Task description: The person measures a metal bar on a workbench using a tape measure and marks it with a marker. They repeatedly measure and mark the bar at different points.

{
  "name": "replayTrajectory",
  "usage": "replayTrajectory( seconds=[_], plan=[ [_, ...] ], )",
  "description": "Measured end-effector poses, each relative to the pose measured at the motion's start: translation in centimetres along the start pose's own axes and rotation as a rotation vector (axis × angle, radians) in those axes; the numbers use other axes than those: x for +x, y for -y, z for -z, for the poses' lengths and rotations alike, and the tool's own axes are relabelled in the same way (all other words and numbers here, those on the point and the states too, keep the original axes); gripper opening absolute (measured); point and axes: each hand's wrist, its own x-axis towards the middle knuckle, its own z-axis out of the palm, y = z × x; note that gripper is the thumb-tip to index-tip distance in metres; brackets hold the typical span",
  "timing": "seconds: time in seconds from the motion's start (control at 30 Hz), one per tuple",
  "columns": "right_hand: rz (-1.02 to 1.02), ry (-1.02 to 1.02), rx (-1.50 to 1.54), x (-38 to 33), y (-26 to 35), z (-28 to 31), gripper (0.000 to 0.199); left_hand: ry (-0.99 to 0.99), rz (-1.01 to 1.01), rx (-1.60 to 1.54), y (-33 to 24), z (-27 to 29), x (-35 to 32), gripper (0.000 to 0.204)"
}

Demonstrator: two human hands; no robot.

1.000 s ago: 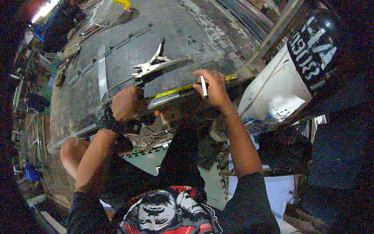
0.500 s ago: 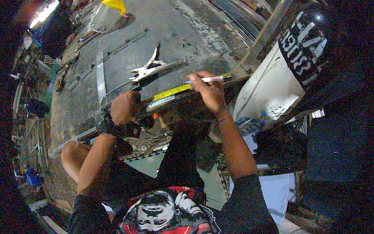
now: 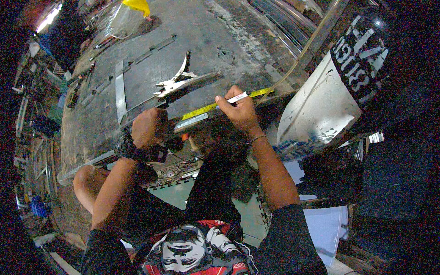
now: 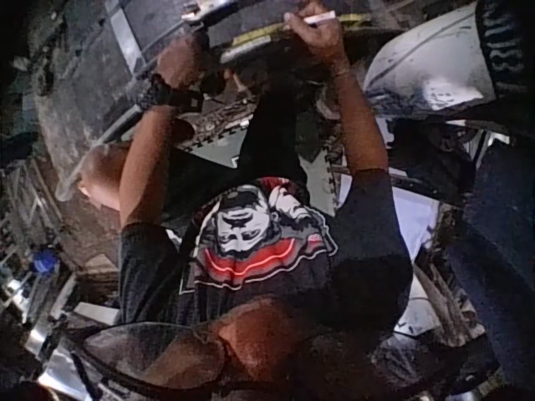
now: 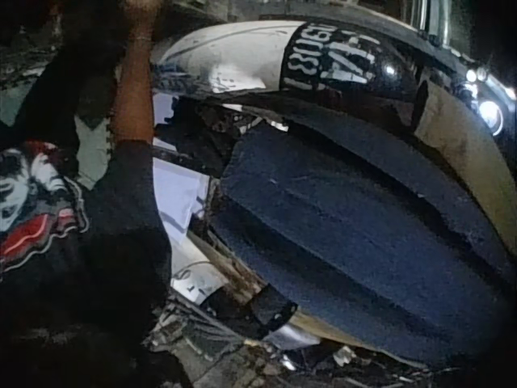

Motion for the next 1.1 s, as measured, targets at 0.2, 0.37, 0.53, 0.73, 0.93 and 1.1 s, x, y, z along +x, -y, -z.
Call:
replayTrajectory(
  seconds=[0.2,0.37,0.53,0.73,0.93,1.1],
  plan=[
    [-0.022,-0.014,0.032,0.0,-0.1,-0.3,0.029,0.004,0.046,0.023,-0.2,0.0,-0.2,0.023],
    [-0.002,-0.036,0.019,-0.1,0.4,-0.3,0.031,-0.023,0.024,0.047,-0.5,0.4,-0.2,0.022],
    [-0.028,-0.025,0.036,-0.2,0.8,-0.4,0.032,0.041,0.077,0.033,-0.9,0.7,-0.1,0.02],
    [-0.097,-0.021,0.059,-0.3,1.3,-0.5,0.031,0.046,0.072,0.055,-0.8,0.7,0.1,0.02],
    [-0.089,-0.014,0.025,-0.2,1.0,-0.5,0.031,0.038,0.065,0.054,-0.6,0.5,0.1,0.02],
    [-0.062,-0.009,0.014,-0.1,0.8,-0.5,0.031,0.037,0.061,0.049,-0.6,0.6,0.1,0.02]
  ],
)
